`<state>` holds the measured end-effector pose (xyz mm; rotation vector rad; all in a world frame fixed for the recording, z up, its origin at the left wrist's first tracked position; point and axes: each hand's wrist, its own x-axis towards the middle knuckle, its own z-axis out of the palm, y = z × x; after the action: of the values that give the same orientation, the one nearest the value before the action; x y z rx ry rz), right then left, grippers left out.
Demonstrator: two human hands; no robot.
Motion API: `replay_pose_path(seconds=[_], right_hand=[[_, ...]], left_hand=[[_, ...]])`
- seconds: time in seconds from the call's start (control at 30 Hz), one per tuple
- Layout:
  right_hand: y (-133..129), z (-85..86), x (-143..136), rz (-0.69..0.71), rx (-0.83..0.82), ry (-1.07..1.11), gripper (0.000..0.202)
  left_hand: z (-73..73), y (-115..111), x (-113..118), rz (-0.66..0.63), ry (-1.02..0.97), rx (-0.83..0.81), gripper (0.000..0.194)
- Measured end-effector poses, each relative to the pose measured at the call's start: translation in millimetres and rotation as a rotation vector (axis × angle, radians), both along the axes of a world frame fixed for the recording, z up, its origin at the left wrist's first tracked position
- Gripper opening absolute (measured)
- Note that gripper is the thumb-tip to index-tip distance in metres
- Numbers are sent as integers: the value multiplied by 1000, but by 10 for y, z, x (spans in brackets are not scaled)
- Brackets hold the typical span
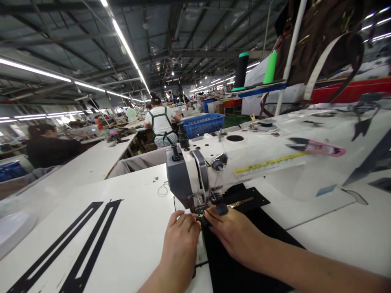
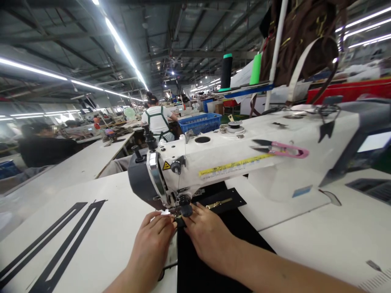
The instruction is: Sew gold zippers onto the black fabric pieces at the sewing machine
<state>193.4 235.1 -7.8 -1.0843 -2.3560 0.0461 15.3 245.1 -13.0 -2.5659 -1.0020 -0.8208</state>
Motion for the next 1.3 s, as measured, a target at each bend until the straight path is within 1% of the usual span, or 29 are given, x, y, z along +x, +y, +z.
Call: replay_pose_path(seconds=[0.13, 0.3, 0.43, 0.57, 0.8, 0.93, 1.0, 1.07, 1.13, 1.2, 1.23, 1.27, 1.3], right_hand=[[2, 47, 4, 2, -3, 2, 28], [20, 84, 6, 7, -3, -18, 27], [32, 70, 10, 9, -13, -17, 27], [41, 58, 19, -1, -11, -38, 24], [51, -9, 4, -18, -21, -27, 22], [76, 5, -3, -10, -43, -3, 23], [96, 37, 51, -4, -13, -7, 24], [86, 53, 164, -41, 56, -70, 27], [4, 22, 316, -145, 155, -153, 35], [-179, -69, 465, -249, 256, -212, 40], [-302, -132, 526, -265, 302, -232, 42], [-437, -200, 571, -243, 339, -258, 47], [-571, -263, 600, -178, 388, -279, 48]], left_hand=[[-14, 40, 11, 0, -22, 31, 14], [-15, 70, 7, -29, -40, 77, 13], [17, 59, 1, -13, -20, 35, 12], [44, 59, -4, -25, -3, 12, 9], [-1, 81, 16, -8, -43, 44, 10], [0, 83, 22, 19, -75, -4, 9], [42, 69, 6, 41, -87, -44, 10], [110, 23, -29, 55, -80, -97, 10], [182, -74, -81, 52, -67, -129, 16], [226, -224, -138, 9, -104, -78, 21], [232, -313, -162, -30, -126, -35, 20], [228, -405, -183, -75, -127, 0, 18], [215, -495, -197, -121, -108, 26, 16]])
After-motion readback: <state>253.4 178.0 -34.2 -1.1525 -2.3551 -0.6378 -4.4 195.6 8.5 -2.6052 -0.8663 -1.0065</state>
